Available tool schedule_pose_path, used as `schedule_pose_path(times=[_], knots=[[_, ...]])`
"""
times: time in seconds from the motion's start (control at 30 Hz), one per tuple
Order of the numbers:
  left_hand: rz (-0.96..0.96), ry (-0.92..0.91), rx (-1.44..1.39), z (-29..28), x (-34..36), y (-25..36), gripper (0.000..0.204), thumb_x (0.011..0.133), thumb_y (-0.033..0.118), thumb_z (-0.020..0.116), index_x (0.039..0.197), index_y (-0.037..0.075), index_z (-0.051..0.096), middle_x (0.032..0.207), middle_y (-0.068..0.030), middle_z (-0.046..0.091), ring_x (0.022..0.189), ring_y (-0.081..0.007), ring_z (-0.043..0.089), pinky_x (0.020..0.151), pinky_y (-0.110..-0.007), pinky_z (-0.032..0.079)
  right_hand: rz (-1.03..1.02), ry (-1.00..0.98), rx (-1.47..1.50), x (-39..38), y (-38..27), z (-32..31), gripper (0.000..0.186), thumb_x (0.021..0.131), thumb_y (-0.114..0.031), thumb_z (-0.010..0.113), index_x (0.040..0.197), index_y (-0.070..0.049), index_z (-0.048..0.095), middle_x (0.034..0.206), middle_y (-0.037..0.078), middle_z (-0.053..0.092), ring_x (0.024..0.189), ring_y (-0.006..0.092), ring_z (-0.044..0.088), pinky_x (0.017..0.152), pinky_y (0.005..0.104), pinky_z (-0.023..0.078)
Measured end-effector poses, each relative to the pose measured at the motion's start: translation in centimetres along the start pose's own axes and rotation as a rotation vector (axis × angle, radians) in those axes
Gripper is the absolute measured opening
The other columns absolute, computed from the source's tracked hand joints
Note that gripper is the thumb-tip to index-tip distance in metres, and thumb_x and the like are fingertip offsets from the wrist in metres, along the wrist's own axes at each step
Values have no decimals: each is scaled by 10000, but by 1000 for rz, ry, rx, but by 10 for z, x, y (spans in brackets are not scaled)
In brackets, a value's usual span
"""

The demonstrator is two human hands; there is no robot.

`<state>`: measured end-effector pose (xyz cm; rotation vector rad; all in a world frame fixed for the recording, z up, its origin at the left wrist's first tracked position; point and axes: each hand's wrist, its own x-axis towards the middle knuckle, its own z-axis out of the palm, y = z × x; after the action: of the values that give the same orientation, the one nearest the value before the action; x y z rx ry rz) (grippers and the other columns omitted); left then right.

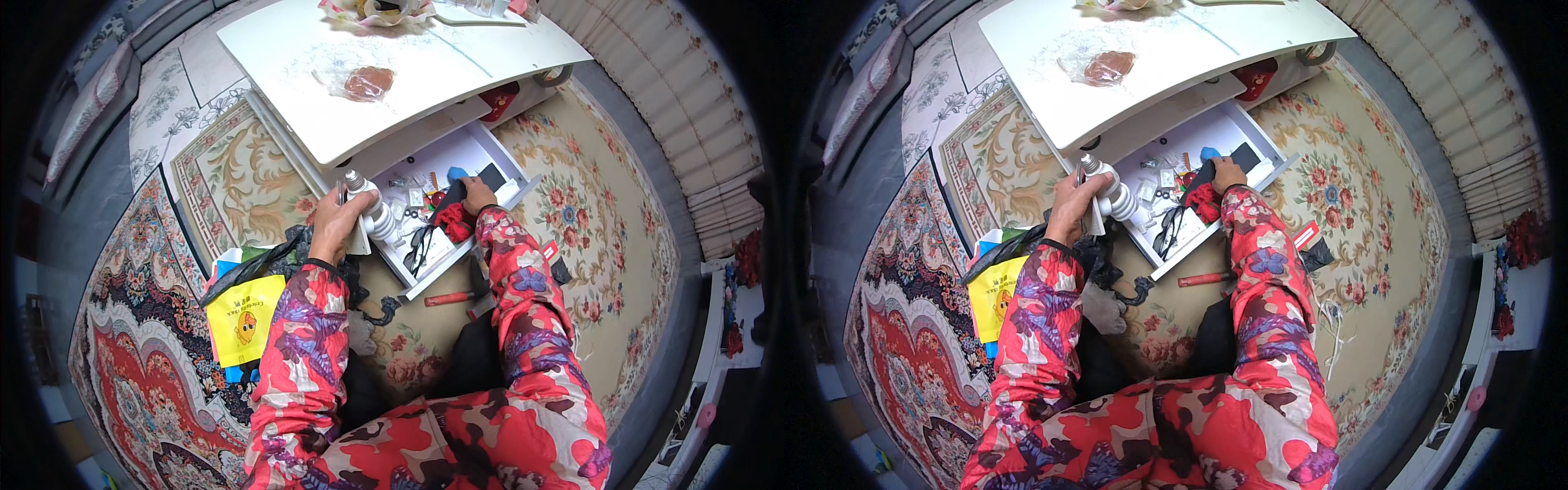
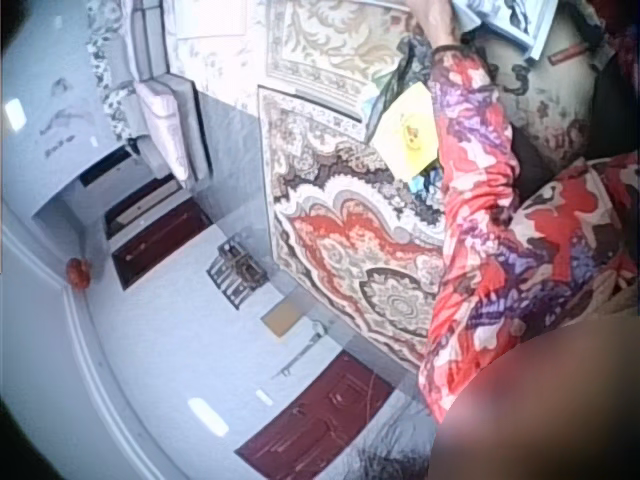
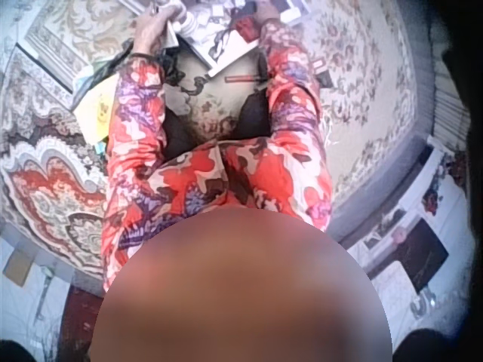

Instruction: The person sits on the floor and organizes a low table drawer. They move various items around, including a red cloth, a white bottle, and a box, then place a black plastic bag and a bubble-wrapped package into the drawer. The drawer is closed, and the person picks up a broom and a plastic bag before walking away.

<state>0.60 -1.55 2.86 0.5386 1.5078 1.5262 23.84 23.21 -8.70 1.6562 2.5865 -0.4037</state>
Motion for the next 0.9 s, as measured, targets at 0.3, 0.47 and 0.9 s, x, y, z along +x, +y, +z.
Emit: schedule_pose_path(times=[0.3,0.47,0.9], knots=[[-3,-12,-13,1,-6,2,318,752,194,711,986,-3,624,885,-39,646,778,-105,598,714,-233,460,-173,457,-64,-2,-3,-28,302,653,-207,773,919,-122,659,1162,108,525,1049,319,507,840,433,464],[-8,-28,9,-1,-6,-1,326,755,210,709,988,-2,624,887,-32,643,779,-103,591,719,-235,457,41,640,176,15,28,-39,400,691,-165,740,1064,-85,621,1151,174,575,1064,362,541,865,428,455],[3,-11,70,2,-3,-5,289,794,216,685,993,15,627,859,-31,634,740,-108,591,649,-244,477,-82,419,1158,41,29,-79,878,698,-49,755,1431,-66,271,1170,242,569,989,274,609,791,335,506]])
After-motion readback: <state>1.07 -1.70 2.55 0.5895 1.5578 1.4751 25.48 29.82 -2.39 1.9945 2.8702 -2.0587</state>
